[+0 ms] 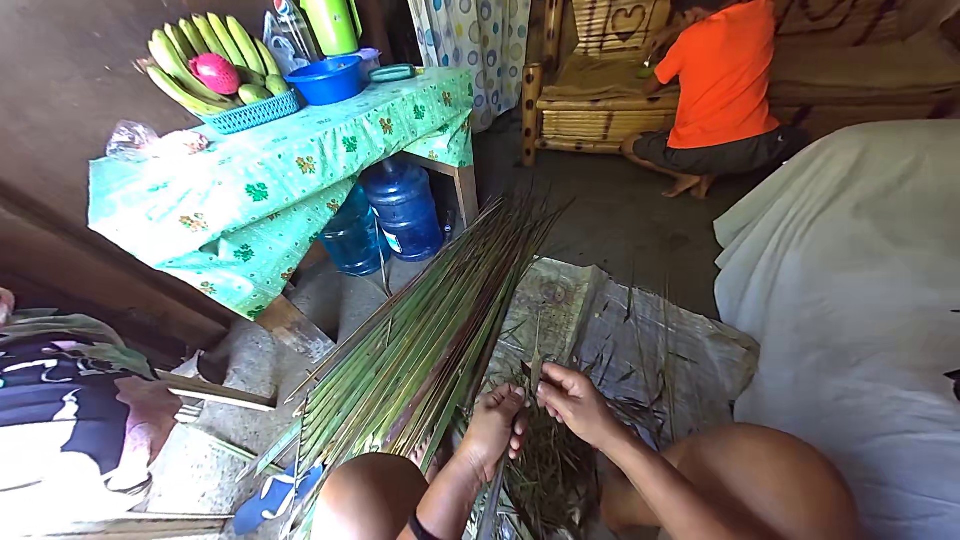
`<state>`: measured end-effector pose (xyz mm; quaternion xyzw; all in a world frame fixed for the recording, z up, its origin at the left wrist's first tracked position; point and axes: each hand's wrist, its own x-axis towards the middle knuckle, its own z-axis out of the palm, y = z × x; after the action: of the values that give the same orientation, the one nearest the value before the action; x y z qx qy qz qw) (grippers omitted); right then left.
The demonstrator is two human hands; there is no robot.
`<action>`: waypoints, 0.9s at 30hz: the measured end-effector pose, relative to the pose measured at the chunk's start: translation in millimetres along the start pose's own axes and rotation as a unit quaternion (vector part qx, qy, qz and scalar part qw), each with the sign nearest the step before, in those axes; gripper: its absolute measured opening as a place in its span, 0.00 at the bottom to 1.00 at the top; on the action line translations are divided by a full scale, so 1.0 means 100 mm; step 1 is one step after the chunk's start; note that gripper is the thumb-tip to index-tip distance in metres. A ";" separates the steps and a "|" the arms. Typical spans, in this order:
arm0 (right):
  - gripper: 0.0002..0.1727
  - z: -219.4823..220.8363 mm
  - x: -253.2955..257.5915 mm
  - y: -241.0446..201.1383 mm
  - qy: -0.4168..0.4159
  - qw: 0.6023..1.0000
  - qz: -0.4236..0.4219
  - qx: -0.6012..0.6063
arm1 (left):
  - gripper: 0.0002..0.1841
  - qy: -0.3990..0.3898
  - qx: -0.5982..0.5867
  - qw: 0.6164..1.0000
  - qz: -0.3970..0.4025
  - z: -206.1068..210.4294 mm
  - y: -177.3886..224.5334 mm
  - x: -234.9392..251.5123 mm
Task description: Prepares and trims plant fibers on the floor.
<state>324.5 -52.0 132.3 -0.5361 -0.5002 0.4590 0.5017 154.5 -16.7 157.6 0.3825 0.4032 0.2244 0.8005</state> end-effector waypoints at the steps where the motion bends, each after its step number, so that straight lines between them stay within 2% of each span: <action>1: 0.14 0.00 0.00 0.00 0.006 1.000 -0.003 -0.009 | 0.14 0.006 0.006 1.000 0.003 0.01 0.00 0.00; 7: 0.19 -0.03 0.06 0.00 0.068 0.997 0.028 -0.019 | 0.12 0.031 0.057 0.998 0.027 0.07 -0.01 -0.03; 14: 0.21 -0.06 0.08 0.02 -0.001 0.992 0.092 0.081 | 0.12 0.032 0.059 0.997 0.037 0.03 -0.01 -0.03; 19: 0.18 -0.01 0.14 0.02 0.049 0.985 0.097 0.136 | 0.12 0.029 0.060 0.997 0.040 0.03 -0.01 -0.04; 24: 0.22 -0.01 0.15 -0.02 0.010 0.981 0.104 0.164 | 0.11 0.030 0.062 0.997 0.037 0.02 -0.01 -0.04; 27: 0.17 0.00 0.17 0.03 0.044 0.981 0.102 0.159 | 0.11 0.027 0.061 0.997 0.038 0.02 -0.01 -0.04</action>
<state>325.7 -35.2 129.7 -0.5170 -0.3412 0.5574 0.5528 153.3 -21.0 159.3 0.4392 0.4228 0.2396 0.7556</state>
